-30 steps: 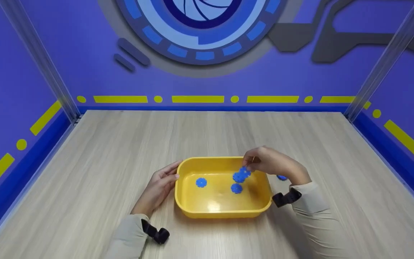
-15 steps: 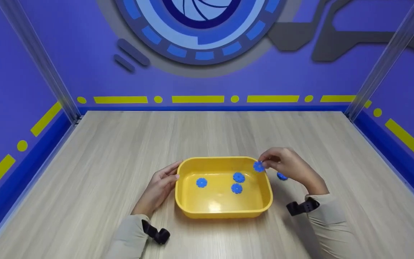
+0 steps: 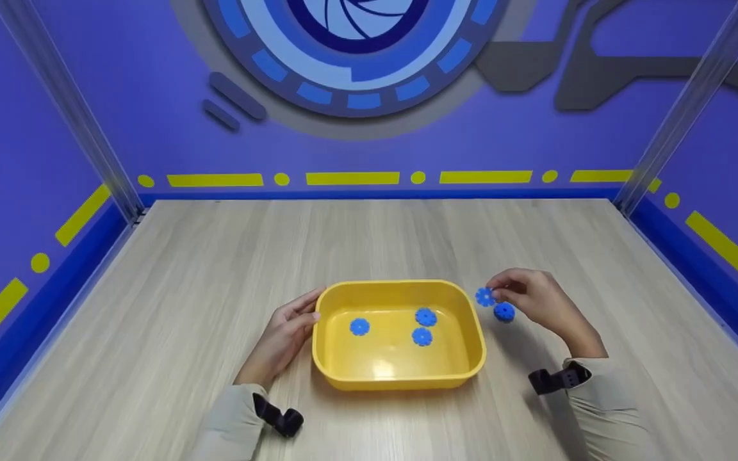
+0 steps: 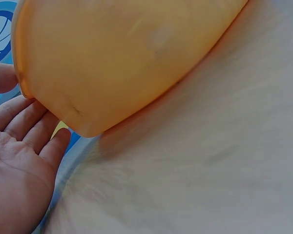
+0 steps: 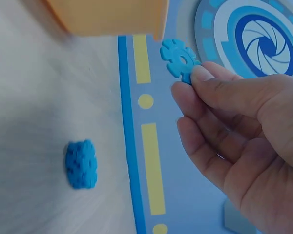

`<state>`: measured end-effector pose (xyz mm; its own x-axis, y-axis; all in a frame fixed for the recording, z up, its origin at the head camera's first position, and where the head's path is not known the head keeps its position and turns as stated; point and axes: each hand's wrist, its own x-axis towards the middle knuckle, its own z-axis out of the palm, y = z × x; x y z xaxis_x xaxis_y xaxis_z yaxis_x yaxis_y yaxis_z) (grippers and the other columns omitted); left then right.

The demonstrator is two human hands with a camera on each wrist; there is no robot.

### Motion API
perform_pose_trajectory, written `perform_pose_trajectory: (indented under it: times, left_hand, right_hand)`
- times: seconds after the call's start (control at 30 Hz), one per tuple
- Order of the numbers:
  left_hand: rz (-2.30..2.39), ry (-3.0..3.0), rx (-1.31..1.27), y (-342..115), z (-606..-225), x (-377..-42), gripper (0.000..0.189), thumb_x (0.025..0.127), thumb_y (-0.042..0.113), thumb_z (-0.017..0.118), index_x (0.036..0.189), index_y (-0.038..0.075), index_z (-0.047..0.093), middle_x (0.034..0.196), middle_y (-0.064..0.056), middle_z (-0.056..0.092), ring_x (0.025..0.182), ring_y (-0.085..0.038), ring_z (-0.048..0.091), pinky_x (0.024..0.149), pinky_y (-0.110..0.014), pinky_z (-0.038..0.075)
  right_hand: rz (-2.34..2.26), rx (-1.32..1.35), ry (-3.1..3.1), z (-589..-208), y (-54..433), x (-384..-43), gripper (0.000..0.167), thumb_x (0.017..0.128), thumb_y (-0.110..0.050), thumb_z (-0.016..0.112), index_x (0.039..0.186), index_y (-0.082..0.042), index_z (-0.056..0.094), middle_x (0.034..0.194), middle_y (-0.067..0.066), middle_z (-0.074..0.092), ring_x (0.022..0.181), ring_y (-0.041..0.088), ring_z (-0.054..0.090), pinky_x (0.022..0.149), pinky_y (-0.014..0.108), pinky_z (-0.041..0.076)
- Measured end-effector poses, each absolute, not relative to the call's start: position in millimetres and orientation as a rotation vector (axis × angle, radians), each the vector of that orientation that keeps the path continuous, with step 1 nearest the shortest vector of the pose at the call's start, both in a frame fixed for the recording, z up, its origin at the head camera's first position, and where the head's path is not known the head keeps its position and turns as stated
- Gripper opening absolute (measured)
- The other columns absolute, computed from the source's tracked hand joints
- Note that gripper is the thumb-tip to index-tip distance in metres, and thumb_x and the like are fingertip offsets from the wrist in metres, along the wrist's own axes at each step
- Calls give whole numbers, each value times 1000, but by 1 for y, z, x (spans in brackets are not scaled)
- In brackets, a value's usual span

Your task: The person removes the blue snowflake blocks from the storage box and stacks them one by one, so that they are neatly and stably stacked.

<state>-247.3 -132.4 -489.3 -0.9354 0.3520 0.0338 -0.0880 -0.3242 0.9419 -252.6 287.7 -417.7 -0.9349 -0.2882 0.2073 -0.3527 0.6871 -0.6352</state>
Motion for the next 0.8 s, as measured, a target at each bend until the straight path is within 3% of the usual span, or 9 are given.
perform_pose_trajectory:
  times: [0.43,0.67,0.8]
  left_hand:
    - [2332,1651,314,-132,-489,-247,62,90,-1,52,147,-8,27,154,-25,28,136,-22,41,109,-30,41]
    - [2334,1651,314,-133,-489,-247,62,91,-1,51,147,-8,26,154,-24,27,139,-27,36,111,-34,38]
    - [2319,1655,310,-133,-489,-247,62,91,0,52,148,-7,27,154,-24,28,138,-25,38,110,-31,41]
  right_hand:
    - [1009,344,-2905,-436,312,-259,13,88,-1,64,98,-4,72,96,12,72,81,19,63,68,15,52]
    - [1013,260,-2934,-441,316,-262,14,89,-5,64,99,-3,73,99,14,71,82,20,62,65,18,53]
    - [1015,218,-2945,-444,317,-261,15,89,-6,64,100,-2,73,99,14,71,83,21,62,70,26,55]
